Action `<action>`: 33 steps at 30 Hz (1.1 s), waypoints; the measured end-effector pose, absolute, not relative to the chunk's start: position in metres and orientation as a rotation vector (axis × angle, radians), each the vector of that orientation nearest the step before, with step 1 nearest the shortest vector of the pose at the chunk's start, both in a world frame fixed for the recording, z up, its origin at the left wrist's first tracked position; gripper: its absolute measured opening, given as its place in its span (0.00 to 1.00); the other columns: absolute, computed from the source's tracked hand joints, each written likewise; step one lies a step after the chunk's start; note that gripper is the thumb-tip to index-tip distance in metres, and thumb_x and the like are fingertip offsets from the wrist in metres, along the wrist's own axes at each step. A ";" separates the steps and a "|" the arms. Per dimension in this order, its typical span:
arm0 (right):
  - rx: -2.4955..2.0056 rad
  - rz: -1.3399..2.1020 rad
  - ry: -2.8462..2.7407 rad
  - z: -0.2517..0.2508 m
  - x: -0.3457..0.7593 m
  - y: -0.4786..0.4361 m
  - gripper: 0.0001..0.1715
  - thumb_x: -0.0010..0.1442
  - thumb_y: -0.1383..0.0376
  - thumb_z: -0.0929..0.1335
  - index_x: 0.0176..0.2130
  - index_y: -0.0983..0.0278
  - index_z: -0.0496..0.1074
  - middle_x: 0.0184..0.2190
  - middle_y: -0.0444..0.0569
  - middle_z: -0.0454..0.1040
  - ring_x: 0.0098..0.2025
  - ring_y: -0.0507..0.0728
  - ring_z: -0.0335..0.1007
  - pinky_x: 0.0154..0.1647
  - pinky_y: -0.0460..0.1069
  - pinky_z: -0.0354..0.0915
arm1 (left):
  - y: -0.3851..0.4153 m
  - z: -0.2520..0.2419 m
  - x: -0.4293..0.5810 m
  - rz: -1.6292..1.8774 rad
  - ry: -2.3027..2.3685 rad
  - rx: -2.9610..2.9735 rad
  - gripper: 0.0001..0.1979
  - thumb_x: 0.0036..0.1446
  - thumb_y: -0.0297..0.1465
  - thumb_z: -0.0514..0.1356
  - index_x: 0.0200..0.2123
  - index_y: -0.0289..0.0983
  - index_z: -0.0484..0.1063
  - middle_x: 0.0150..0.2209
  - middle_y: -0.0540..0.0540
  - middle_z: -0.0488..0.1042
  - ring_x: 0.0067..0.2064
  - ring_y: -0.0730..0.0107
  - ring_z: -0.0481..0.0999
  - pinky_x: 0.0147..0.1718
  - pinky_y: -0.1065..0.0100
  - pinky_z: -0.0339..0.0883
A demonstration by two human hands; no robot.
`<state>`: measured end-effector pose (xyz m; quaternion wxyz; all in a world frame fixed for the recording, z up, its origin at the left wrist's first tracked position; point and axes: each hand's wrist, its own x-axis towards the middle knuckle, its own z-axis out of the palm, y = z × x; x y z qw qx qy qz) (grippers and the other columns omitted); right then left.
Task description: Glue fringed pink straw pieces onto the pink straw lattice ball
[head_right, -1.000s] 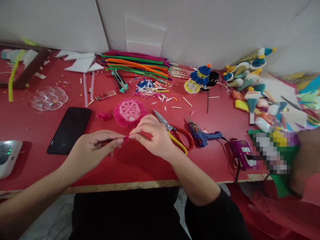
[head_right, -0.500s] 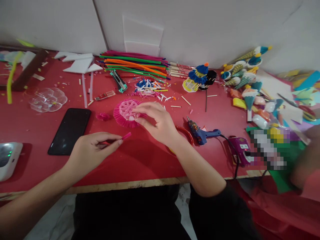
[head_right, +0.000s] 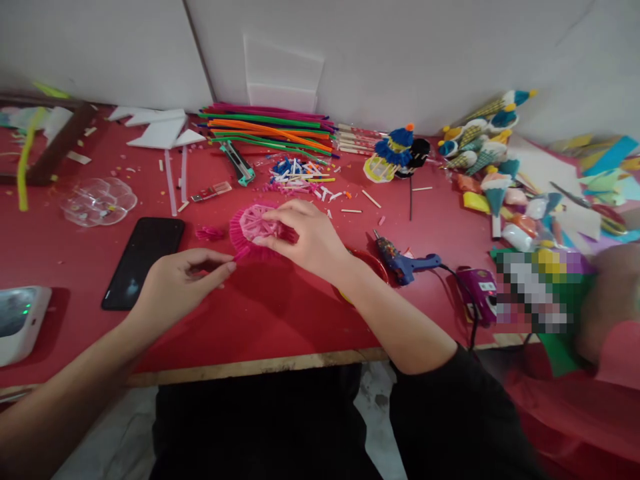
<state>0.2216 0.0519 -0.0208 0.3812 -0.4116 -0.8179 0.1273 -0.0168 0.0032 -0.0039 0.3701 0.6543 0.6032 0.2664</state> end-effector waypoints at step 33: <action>-1.080 -0.104 -2.055 -0.054 0.191 0.008 0.22 0.61 0.61 0.73 0.54 0.46 0.76 0.62 0.48 0.66 0.63 0.71 0.58 0.67 0.72 0.55 | 0.002 -0.018 -0.015 0.860 1.625 2.102 0.10 0.61 0.31 0.58 0.37 0.42 0.81 0.37 0.48 0.84 0.40 0.63 0.82 0.43 0.66 0.73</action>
